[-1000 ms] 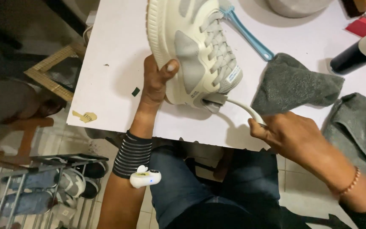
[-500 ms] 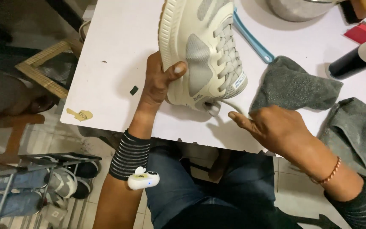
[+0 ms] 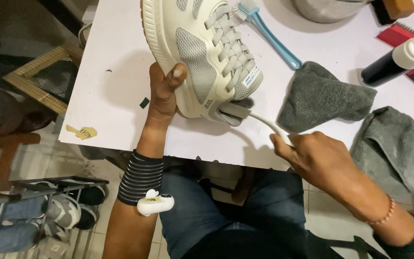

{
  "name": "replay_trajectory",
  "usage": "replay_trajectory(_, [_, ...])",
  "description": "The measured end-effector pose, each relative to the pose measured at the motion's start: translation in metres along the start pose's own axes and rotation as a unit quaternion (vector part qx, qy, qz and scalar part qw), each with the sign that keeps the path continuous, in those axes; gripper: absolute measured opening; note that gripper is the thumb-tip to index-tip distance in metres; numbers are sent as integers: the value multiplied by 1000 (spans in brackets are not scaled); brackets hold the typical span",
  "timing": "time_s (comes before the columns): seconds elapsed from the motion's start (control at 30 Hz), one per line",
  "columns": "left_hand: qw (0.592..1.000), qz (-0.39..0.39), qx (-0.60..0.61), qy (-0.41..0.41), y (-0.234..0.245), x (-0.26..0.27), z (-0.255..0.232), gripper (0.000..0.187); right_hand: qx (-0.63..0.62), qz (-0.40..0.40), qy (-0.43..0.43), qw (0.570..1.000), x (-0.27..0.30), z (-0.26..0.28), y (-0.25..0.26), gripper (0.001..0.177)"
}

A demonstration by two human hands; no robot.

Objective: The person applies cleaning foam to a white sneaker and scrubs the interior and upper areas with a small brush. They then wipe the shoe with a gray cloth, repeating the scrubbing and wiping process on the same shoe.

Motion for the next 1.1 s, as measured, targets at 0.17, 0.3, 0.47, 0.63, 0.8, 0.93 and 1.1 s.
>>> replay_trajectory(0.17, [998,-27,47,19,8,3,6,54,-43,-36,4,998,7,-16,-8,77])
replay_trajectory(0.3, [999,-41,17,22,7,4,6,61,-66,-28,-10,997,-2,-3,-12,73])
replay_trajectory(0.47, [995,-84,36,31,19,6,11,62,-65,-55,14,996,15,-39,-10,76])
replay_trajectory(0.63, [988,-85,126,22,27,9,24,66,-5,-60,37,998,20,-42,4,56])
replay_trajectory(0.8, [986,-90,139,17,41,11,32,75,-103,-69,73,990,22,-20,24,33])
replay_trajectory(0.93, [981,-90,162,57,39,18,30,67,-164,-72,69,981,11,-6,20,45])
replay_trajectory(1.1, [963,-140,214,86,51,25,56,57,-240,-53,53,968,7,4,14,33])
Point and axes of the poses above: each hand's wrist, its own x-axis away from the middle knuckle, its own y-axis out of the back of the hand, z = x × y, the point moved 9 cm from there along -x, towards the middle knuckle, and after that the axes turned 1 degree about -z, right-handed, at the moved point
